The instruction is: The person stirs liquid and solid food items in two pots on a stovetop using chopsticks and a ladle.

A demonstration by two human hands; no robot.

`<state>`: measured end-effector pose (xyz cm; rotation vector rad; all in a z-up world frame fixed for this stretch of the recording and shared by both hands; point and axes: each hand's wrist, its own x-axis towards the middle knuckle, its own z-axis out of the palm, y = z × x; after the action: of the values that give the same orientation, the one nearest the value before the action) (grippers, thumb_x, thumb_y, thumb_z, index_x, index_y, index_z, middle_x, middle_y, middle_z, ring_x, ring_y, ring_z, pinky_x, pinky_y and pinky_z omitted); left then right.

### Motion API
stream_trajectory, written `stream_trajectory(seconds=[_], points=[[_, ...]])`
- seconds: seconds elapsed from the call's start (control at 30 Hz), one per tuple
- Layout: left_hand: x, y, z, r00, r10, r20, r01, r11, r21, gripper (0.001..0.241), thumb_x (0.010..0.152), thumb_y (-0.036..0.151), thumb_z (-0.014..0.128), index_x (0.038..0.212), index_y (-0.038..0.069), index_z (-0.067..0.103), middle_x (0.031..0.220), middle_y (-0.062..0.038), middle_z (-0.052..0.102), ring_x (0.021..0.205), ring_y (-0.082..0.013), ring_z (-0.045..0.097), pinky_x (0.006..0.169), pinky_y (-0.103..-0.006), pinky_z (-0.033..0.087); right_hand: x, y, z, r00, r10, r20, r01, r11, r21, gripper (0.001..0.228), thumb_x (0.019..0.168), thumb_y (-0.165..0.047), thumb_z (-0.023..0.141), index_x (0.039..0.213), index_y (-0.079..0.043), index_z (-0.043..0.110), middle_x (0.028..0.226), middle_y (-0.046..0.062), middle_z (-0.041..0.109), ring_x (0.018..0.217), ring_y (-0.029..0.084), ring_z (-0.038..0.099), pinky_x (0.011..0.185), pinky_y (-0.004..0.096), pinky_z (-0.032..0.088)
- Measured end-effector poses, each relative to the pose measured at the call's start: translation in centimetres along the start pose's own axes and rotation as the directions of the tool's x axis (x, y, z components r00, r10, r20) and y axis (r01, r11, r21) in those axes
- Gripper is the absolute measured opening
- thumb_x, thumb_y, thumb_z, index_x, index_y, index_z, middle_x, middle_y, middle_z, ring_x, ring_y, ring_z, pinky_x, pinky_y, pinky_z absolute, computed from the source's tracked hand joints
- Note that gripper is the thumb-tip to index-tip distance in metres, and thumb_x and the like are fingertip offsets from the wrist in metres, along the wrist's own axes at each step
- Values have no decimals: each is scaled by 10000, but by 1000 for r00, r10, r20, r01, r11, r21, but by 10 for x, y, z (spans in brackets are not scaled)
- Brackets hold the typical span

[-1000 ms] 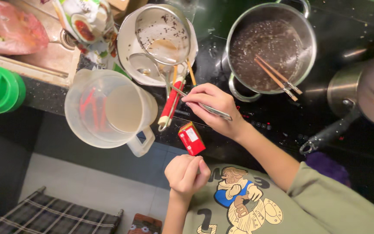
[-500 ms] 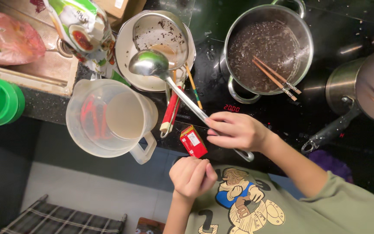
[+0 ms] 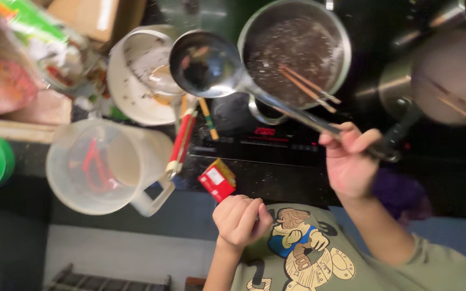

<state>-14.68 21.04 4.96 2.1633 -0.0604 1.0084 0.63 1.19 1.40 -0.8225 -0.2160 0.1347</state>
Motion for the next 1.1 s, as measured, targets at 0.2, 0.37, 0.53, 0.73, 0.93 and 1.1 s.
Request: stream_trajectory(seconds=[0.2,0.37,0.53,0.73,0.93,1.1], points=[[7,19,38,992,71,104,-57,989,-134,88,753,-36,683,821,18,667,717,-55,628,627,-214,647,570,-320,500,-45,-79,-116,966,-83,-246,132,973,189,216,1117,11,566,926,-82,606,956,71,729,941,205,684,881,343,528],[10,40,90,965,161,207,-110,965,-237,107,735,-30,723,812,10,661,655,-59,569,539,-202,555,496,-324,414,-107,-152,-187,849,-370,-377,387,921,-31,204,1127,-23,536,931,-57,579,1014,104,698,896,233,645,840,337,501],[11,73,141,932,168,320,-87,963,-255,141,770,-16,759,873,2,665,693,-69,559,569,-218,553,514,-339,423,-124,-188,-192,741,-635,-221,356,650,-672,212,1122,-25,565,933,-98,629,1045,135,702,836,275,729,816,398,619],[10,94,182,935,21,353,34,988,-148,138,810,-4,750,922,17,672,764,-87,588,629,-251,596,558,-360,484,-86,-209,-185,883,-401,244,349,213,-912,187,926,134,647,836,-25,683,1016,193,693,927,285,758,753,355,662],[4,107,204,940,-135,315,142,990,0,155,821,11,751,962,38,692,842,-102,630,730,-276,639,644,-369,527,-47,-235,-182,898,-138,418,429,67,-901,146,818,114,737,856,-26,716,1018,193,696,940,290,731,820,349,626],[-1,107,220,943,-256,211,235,964,120,272,827,17,746,1087,38,672,1083,-150,635,1025,-323,620,886,-409,530,-28,-242,-201,840,-68,538,535,-52,-843,152,783,90,801,838,-20,712,1014,180,685,955,319,719,832,365,616]])
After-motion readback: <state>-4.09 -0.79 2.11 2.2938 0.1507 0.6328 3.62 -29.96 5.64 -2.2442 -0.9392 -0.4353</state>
